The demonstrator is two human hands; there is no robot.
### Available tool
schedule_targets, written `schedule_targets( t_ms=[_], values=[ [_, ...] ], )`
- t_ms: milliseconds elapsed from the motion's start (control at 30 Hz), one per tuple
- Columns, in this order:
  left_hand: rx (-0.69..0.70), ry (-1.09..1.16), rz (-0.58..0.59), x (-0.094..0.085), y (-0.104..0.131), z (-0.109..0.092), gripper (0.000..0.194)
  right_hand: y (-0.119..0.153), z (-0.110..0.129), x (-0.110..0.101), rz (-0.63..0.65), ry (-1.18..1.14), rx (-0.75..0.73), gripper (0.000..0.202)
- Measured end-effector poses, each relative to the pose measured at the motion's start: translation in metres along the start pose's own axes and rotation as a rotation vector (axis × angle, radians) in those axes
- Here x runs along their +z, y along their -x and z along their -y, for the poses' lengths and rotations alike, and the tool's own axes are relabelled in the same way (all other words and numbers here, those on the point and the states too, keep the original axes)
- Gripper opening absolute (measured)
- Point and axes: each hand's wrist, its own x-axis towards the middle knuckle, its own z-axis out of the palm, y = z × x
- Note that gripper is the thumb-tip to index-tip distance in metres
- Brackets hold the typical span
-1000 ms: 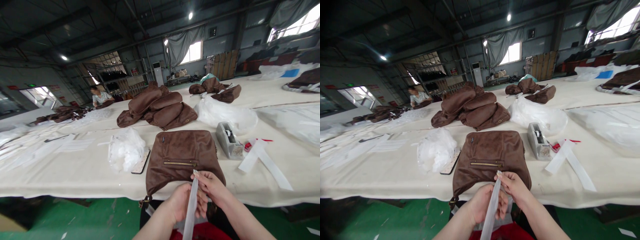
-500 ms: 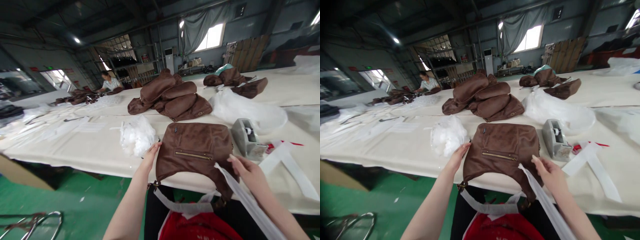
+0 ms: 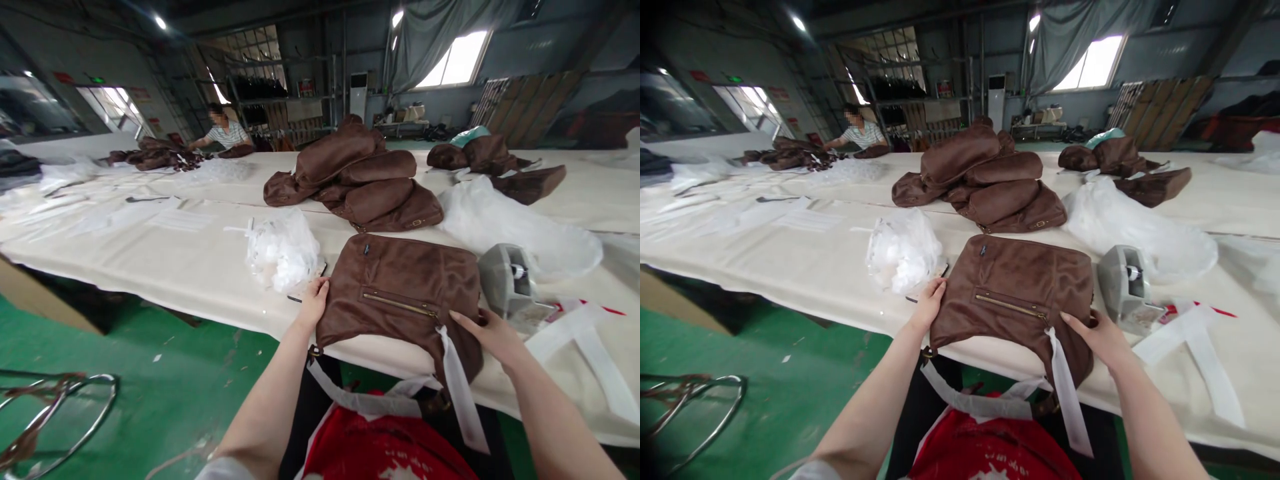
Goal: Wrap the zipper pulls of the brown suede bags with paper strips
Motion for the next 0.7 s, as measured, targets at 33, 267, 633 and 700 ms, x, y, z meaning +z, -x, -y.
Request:
schedule_targets(
  t_ms=[33, 267, 633, 700],
  values=[
    [0.005, -0.015, 0.000, 0.000, 0.000, 0.000, 0.022, -0.001, 0.002, -0.001, 0.104, -0.129, 0.056, 0.059],
    [0.001, -0.026, 0.043, -0.004, -0.004, 0.007, 0.023, 0.012, 0.029, -0.003, 0.572, -0.683, 0.320, 0.036],
    [-0.025, 0.135, 0.075, -0.008, -0.002, -0.001, 0.057, 0.018, 0.099, -0.037, 0.487, -0.896, 0.387, 0.035],
    [-0.037, 0.191, 0.084, -0.009, 0.000, -0.001, 0.063, 0.015, 0.107, -0.054, 0.414, -0.934, 0.359, 0.031]
  ],
)
